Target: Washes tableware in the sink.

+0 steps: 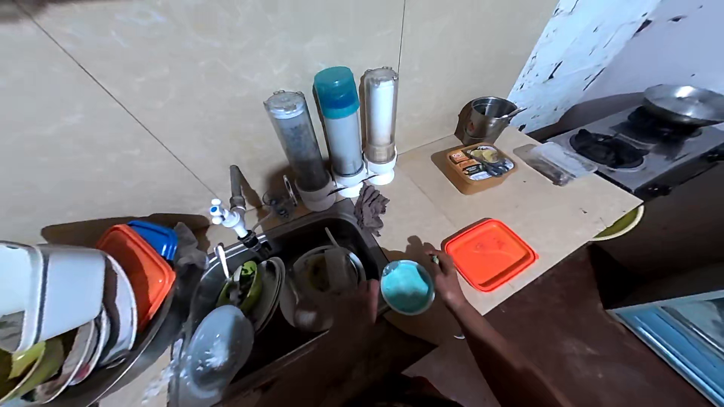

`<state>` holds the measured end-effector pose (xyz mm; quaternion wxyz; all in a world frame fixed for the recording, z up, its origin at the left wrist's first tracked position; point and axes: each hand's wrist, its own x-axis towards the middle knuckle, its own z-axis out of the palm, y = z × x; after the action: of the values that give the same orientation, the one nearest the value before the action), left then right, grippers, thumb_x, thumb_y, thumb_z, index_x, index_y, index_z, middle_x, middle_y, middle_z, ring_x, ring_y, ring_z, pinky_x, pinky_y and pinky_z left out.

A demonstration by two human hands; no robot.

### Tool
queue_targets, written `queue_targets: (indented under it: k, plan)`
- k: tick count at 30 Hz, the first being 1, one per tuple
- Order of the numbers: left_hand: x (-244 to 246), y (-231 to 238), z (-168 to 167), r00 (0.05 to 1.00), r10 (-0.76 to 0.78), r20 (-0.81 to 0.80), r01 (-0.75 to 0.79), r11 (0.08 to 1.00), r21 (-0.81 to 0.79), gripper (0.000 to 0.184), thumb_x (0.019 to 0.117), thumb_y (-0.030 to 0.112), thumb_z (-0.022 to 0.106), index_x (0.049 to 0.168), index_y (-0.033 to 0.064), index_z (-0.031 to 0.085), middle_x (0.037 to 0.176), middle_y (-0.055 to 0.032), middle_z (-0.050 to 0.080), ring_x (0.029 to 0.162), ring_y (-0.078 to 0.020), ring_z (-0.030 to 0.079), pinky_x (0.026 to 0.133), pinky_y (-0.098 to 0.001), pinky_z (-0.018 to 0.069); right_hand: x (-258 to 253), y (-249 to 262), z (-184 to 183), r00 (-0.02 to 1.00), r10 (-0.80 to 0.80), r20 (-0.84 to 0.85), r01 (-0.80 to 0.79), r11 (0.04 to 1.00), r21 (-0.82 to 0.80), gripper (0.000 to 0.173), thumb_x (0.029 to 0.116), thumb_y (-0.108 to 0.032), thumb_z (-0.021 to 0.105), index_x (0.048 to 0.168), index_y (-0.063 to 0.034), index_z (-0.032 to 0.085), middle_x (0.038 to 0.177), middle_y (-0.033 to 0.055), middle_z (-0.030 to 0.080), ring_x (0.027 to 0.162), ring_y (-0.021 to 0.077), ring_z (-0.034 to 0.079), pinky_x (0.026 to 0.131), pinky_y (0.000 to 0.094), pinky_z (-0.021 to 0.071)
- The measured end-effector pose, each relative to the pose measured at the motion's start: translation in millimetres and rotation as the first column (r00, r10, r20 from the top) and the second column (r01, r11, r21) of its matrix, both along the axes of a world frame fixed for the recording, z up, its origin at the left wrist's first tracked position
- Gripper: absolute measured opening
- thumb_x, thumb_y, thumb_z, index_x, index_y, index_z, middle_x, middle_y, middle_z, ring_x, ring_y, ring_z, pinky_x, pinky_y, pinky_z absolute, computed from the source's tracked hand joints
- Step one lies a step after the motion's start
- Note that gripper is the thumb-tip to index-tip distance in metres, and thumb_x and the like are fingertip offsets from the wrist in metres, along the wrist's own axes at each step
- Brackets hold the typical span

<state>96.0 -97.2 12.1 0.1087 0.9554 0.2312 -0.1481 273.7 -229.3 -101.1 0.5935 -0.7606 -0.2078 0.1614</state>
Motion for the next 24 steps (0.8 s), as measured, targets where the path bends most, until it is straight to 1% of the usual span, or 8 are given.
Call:
queue_targets:
  k: [2,4,6,10,14,18,21,24]
  plan:
    - [8.9,-5.9,-22.0,0.987,-0.085,0.136,0.069,0.990,0.121,0.031,0.1044,0.008,0.047,0.130,0.0012,0.062,0.114,-0.0249,0.069,0.091,-0.0433,0.071,0.077,-0.0555,0.0566,-7.8,-0.6,-15.7,0.997,-0.015,0.070,0.017,0.999,-0.030,0.033,0.0976,-0.012,0.055,0.122,0.0078,0.063,0.134,0.0317,0.054,0.128,0.0379,0.051,0.107,0.0454,0.0440]
    - [23.6,-8.2,-27.3,0.989,-0.129,0.068,0.121,0.985,0.120,0.033,0.1091,0.017,0.044,0.134,0.0004,0.058,0.103,-0.0262,0.071,0.090,-0.0445,0.071,0.082,-0.0566,0.0553,-14.9,1.5,-29.6,0.994,-0.050,0.098,0.052,0.998,-0.018,0.029,0.0937,-0.011,0.062,0.116,0.0070,0.067,0.131,0.0298,0.058,0.128,0.0384,0.053,0.108,0.0474,0.0446]
    - [42.5,-10.1,-22.1,0.984,-0.150,-0.092,0.157,0.985,0.071,0.040,0.1100,0.012,0.038,0.149,0.0022,0.043,0.107,-0.0275,0.069,0.099,-0.0453,0.069,0.093,-0.0575,0.0500,-17.5,5.7,-32.6,0.991,-0.068,0.115,0.069,0.998,0.001,0.026,0.0942,-0.007,0.061,0.115,0.0071,0.068,0.128,0.0284,0.061,0.125,0.0373,0.056,0.107,0.0471,0.0458]
    - [69.4,-5.6,-31.6,0.987,-0.162,-0.021,0.164,0.980,0.109,0.045,0.1068,0.004,0.038,0.151,0.0067,0.044,0.132,-0.0248,0.063,0.108,-0.0439,0.067,0.088,-0.0561,0.0537,-10.7,17.4,-33.4,0.993,-0.077,0.093,0.075,0.997,0.029,0.026,0.0977,-0.010,0.059,0.117,0.0039,0.069,0.125,0.0251,0.064,0.122,0.0349,0.059,0.104,0.0481,0.0478]
    - [81.7,9.8,-42.5,0.972,-0.204,0.115,0.173,0.957,0.234,0.042,0.1053,0.003,0.042,0.144,0.0115,0.056,0.119,-0.0246,0.068,0.097,-0.0444,0.070,0.078,-0.0558,0.0549,-6.7,22.4,-33.7,0.993,-0.079,0.093,0.075,0.996,0.040,0.026,0.0999,-0.010,0.058,0.118,0.0044,0.069,0.123,0.0251,0.064,0.120,0.0340,0.060,0.104,0.0466,0.0479]
    - [78.9,12.7,-35.6,0.981,-0.195,-0.019,0.195,0.960,0.200,0.050,0.1066,0.003,0.039,0.155,0.0129,0.042,0.127,-0.0254,0.065,0.101,-0.0450,0.069,0.083,-0.0564,0.0548,-8.2,26.1,-38.5,0.985,-0.121,0.127,0.112,0.991,0.077,0.025,0.0999,-0.009,0.057,0.116,0.0042,0.070,0.121,0.0248,0.066,0.119,0.0347,0.061,0.103,0.0484,0.0492]
    - [59.6,5.4,-39.7,0.973,-0.232,-0.005,0.229,0.957,0.180,0.048,0.1053,0.003,0.042,0.153,0.0083,0.043,0.120,-0.0257,0.067,0.092,-0.0441,0.071,0.078,-0.0548,0.0570,-10.5,29.7,-35.8,0.983,-0.149,0.105,0.145,0.989,0.043,0.024,0.1001,-0.010,0.057,0.115,0.0031,0.071,0.122,0.0245,0.066,0.119,0.0374,0.061,0.102,0.0537,0.0482]
    - [33.9,-5.7,-33.7,0.977,-0.209,-0.046,0.213,0.972,0.095,0.051,0.1068,0.005,0.041,0.157,0.0076,0.037,0.122,-0.0279,0.065,0.098,-0.0456,0.070,0.084,-0.0556,0.0560,-11.0,30.9,-31.6,0.985,-0.147,0.092,0.148,0.989,-0.004,0.026,0.1008,-0.011,0.057,0.117,0.0033,0.070,0.125,0.0258,0.064,0.121,0.0411,0.059,0.103,0.0578,0.0462]
